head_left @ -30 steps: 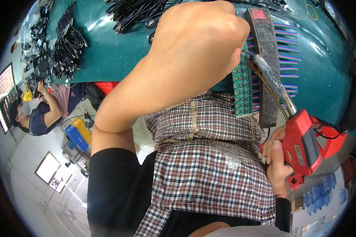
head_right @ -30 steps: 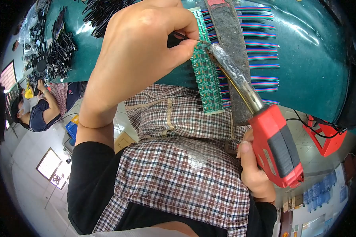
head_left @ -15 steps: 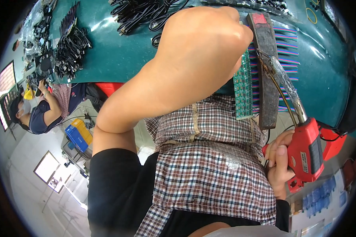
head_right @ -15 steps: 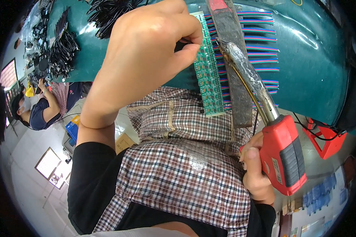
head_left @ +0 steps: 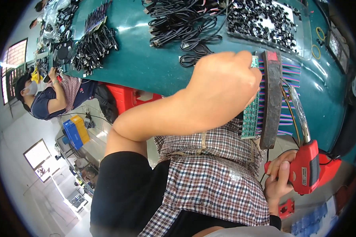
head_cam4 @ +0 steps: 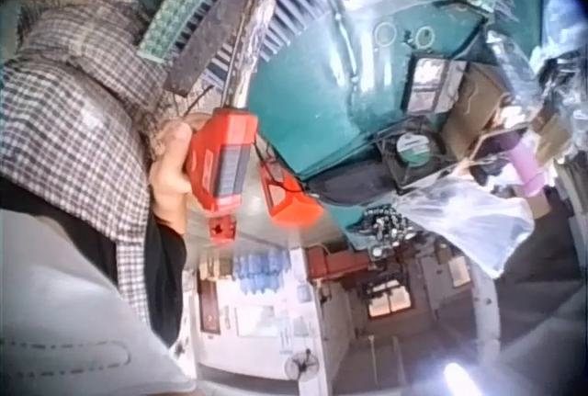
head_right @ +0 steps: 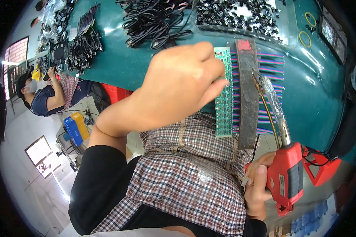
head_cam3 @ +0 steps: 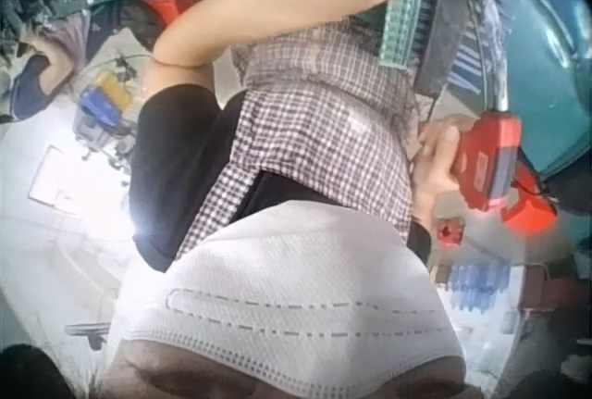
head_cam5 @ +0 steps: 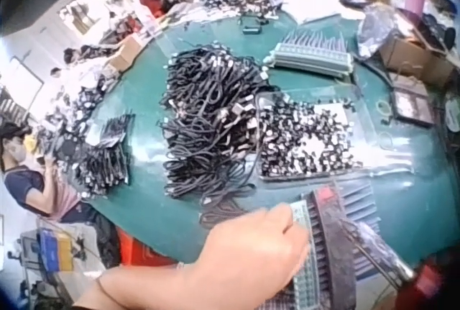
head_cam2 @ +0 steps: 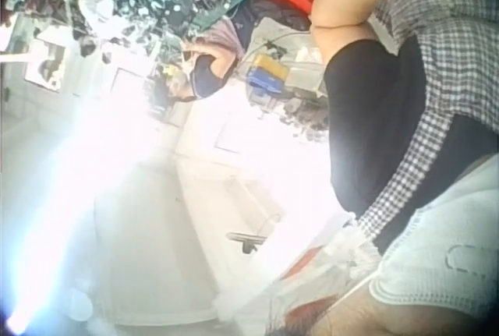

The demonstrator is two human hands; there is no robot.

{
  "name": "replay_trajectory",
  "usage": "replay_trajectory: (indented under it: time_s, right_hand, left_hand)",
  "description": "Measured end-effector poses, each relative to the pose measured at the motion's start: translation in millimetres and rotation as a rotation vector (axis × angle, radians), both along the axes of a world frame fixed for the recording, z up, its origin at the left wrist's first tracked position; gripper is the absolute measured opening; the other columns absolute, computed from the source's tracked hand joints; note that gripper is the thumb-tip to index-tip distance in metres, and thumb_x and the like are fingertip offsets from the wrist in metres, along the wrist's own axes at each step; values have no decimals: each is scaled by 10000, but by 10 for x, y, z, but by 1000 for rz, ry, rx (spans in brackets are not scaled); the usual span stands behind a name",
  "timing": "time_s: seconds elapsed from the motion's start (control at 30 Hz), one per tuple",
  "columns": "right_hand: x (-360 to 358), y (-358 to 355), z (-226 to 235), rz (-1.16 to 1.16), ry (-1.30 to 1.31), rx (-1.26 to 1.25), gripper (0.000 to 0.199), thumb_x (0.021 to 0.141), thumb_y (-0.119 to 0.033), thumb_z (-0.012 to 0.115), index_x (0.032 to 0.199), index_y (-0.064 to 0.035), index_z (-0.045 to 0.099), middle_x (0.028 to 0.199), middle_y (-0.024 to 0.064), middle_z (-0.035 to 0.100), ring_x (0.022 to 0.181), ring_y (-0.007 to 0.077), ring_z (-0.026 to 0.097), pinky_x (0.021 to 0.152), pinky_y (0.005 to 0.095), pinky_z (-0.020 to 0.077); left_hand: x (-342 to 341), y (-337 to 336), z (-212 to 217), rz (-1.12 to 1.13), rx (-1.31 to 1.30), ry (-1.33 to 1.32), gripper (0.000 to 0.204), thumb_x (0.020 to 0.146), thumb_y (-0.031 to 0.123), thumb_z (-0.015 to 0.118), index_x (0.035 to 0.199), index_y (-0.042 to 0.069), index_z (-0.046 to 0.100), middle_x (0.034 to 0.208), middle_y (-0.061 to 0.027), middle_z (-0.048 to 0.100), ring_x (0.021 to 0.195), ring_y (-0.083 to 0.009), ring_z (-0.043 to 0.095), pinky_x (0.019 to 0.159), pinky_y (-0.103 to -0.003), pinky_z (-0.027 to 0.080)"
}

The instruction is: The person solders electrical wires to LED circuit boards using a soldering iron.

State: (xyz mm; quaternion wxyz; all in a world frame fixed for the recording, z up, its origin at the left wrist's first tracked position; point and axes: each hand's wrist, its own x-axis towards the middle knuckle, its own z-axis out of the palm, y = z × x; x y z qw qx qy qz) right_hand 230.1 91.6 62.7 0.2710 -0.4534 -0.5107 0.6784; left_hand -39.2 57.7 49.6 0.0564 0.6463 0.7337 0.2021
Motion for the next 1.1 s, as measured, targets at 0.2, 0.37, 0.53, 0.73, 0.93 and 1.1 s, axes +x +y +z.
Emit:
replay_trajectory:
  time_s: [0.2, 0.37, 0.53, 0.73, 0.93, 1.1]
  right_hand:
    - [-18, 0, -51, -45, 5, 74, 106, 957, -49, 542, 1013, 11, 476, 834, 95, 496, 441, 63, 323, 449, 250, 368]
    - [-51, -34, -61, -101, 19, 93, 87, 948, -32, 532, 1010, 11, 489, 809, 88, 500, 433, 55, 316, 434, 238, 351]
    - [6, -54, -55, -42, 57, 86, 86, 945, -26, 536, 997, 6, 476, 803, 83, 495, 430, 58, 321, 431, 239, 346]
    - [-34, -70, -25, -79, -6, 81, 88, 955, -55, 538, 999, -11, 476, 792, 65, 473, 442, 57, 311, 448, 241, 346]
    - [-46, -1, -40, 4, 53, 52, 110, 961, -88, 544, 986, -19, 462, 825, 67, 483, 445, 59, 326, 454, 255, 355]
    - [14, 18, 27, 26, 8, -25, 103, 963, -90, 540, 965, -12, 473, 796, 71, 458, 516, 101, 399, 499, 266, 399]
  left_hand:
    - [-288, -60, 114, 172, 186, -1, 83, 865, 118, 730, 931, 74, 705, 859, -73, 683, 709, -253, 671, 620, -358, 537]
    - [-688, 190, 289, 670, 340, -281, 103, 793, 64, 749, 798, 27, 652, 826, -102, 610, 748, -265, 630, 658, -362, 525]
    - [-1029, 216, -11, 362, 519, 42, 120, 870, 76, 745, 930, 3, 671, 881, -80, 645, 755, -173, 625, 696, -274, 497]
    - [-1147, 250, 266, 422, 950, -593, 75, 994, 113, 642, 978, 41, 632, 863, -34, 674, 757, -95, 602, 714, -231, 494]
    - [-748, 145, 686, 429, 845, -188, 93, 967, 117, 663, 960, 33, 623, 835, -54, 652, 747, -170, 631, 692, -294, 496]
    - [-214, -33, 215, 21, 168, -205, 80, 823, 46, 764, 890, 61, 725, 807, -18, 659, 630, -121, 577, 531, -233, 445]
